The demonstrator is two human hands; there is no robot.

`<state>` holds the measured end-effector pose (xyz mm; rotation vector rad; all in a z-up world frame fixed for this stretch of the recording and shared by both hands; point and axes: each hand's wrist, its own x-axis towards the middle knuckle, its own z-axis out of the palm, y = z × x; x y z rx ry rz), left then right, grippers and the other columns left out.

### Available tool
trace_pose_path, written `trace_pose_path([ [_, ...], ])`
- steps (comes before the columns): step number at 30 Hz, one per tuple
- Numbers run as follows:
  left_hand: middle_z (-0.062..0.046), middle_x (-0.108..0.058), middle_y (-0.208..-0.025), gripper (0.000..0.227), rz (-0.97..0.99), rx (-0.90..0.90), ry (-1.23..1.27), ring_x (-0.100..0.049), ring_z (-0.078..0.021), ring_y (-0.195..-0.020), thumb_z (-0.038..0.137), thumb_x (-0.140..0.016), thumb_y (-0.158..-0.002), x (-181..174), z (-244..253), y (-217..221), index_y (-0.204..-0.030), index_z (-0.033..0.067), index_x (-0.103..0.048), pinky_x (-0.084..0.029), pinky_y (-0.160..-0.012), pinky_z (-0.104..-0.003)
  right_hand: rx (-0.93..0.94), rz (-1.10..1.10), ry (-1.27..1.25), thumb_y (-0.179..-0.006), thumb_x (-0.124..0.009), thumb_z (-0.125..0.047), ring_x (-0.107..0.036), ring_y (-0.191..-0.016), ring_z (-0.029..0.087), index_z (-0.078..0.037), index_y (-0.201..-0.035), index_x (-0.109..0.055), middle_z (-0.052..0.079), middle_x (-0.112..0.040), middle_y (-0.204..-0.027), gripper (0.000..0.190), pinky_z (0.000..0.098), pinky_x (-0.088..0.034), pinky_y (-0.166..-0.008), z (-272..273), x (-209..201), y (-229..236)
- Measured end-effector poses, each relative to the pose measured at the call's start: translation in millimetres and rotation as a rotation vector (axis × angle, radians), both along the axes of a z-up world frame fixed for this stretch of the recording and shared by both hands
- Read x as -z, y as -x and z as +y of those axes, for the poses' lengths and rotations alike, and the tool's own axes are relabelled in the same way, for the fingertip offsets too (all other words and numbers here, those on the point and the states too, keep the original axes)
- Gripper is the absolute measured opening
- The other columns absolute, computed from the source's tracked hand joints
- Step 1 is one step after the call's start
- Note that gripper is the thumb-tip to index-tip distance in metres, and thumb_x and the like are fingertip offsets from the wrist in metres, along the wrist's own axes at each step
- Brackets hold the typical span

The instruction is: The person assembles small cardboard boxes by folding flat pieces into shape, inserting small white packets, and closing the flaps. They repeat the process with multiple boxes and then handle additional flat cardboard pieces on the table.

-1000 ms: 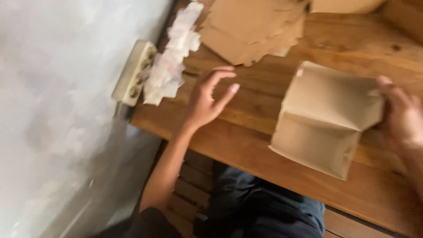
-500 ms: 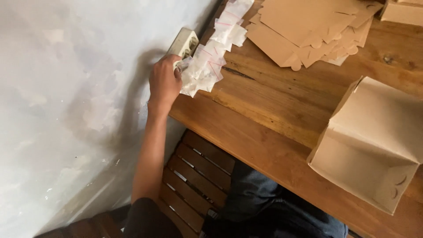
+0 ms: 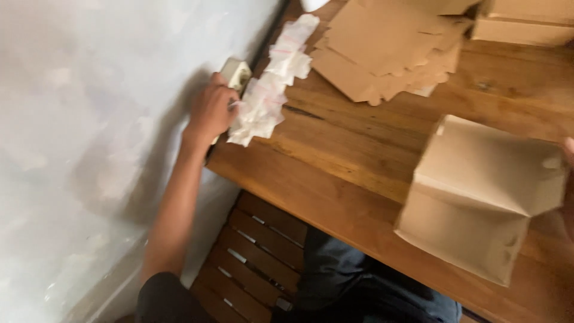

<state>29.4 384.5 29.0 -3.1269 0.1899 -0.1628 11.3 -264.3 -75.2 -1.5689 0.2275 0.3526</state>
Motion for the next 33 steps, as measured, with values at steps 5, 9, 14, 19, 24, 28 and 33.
trace_pose_path([
  [5, -0.009, -0.070, -0.131, 0.008, 0.101, 0.147, 0.156, -0.062, -0.0340, -0.120, 0.021, -0.073, -0.089, -55.8, -45.1, 8.1, -0.090, 0.0178, -0.081, -0.047, -0.095, -0.052, -0.116, -0.349, 0.321, -0.122, -0.023, -0.030, -0.064, -0.112, 0.034, 0.010, -0.127, -0.065, 0.025, -0.069, -0.123, 0.059, 0.0418, -0.046, -0.100, 38.0, -65.1, 31.5],
  [9, -0.002, -0.081, -0.102, 0.009, 0.208, 0.398, 0.444, -0.073, -0.0110, -0.099, 0.010, -0.077, -0.087, -110.7, -128.7, 10.7, -0.093, 0.0113, -0.083, -0.051, -0.084, -0.025, -0.080, -0.564, 0.388, -0.114, -0.051, -0.012, -0.062, -0.125, 0.025, 0.004, -0.122, -0.070, 0.018, -0.068, -0.131, 0.026, 0.0349, -0.045, -0.109, 39.8, -91.1, 35.9],
  [14, -0.008, -0.073, -0.081, 0.023, 0.117, 0.984, 0.564, -0.063, -0.0153, -0.070, 0.015, -0.069, -0.102, -128.2, -235.8, -1.7, -0.086, -0.0002, -0.074, -0.048, -0.067, -0.030, -0.004, -0.763, 0.361, -0.107, -0.064, 0.000, -0.067, -0.117, 0.028, 0.006, -0.120, -0.069, 0.022, -0.070, -0.123, 0.016, 0.0359, -0.053, -0.107, 38.1, -111.7, 52.2],
  [19, -0.008, -0.070, -0.098, 0.016, 0.318, 1.109, 0.954, -0.066, -0.0155, -0.089, 0.014, -0.071, -0.099, -108.5, -335.3, -16.0, -0.108, 0.0021, -0.077, -0.055, -0.081, -0.023, 0.020, -0.958, 0.365, -0.102, -0.068, -0.009, -0.071, -0.109, 0.025, 0.001, -0.121, -0.071, 0.019, -0.072, -0.120, 0.021, 0.0333, -0.060, -0.095, 30.0, -123.0, 59.3],
  [24, -0.005, -0.077, -0.094, 0.026, 0.366, 1.042, 1.147, -0.073, -0.0101, -0.082, 0.013, -0.085, -0.087, -61.3, -399.6, -24.6, -0.109, 0.0070, -0.074, -0.060, -0.073, -0.022, 0.060, -0.993, 0.313, -0.096, -0.076, -0.008, -0.071, -0.096, 0.024, 0.002, -0.108, -0.075, 0.017, -0.073, -0.102, 0.015, 0.0347, -0.058, -0.088, 18.6, -128.4, 55.1],
  [28, -0.004, -0.075, -0.083, 0.020, 0.403, 1.035, 1.283, -0.075, -0.0126, -0.075, 0.009, -0.086, -0.084, -35.9, -415.8, -18.5, -0.099, 0.0072, -0.073, -0.063, -0.073, -0.027, 0.044, -0.953, 0.221, -0.093, -0.080, 0.002, -0.068, -0.083, 0.018, 0.003, -0.096, -0.077, 0.014, -0.072, -0.085, 0.004, 0.0334, -0.054, -0.080, 24.6, -125.4, 55.0],
  [33, -0.002, -0.076, -0.087, 0.022, 0.410, 0.999, 1.288, -0.073, -0.0106, -0.080, 0.018, -0.086, -0.088, -15.1, -400.4, -15.4, -0.104, 0.0088, -0.075, -0.062, -0.078, -0.029, 0.069, -0.929, 0.193, -0.093, -0.080, 0.003, -0.067, -0.078, 0.016, 0.003, -0.092, -0.078, 0.013, -0.071, -0.080, 0.003, 0.0294, -0.054, -0.076, 27.8, -125.9, 56.8],
])
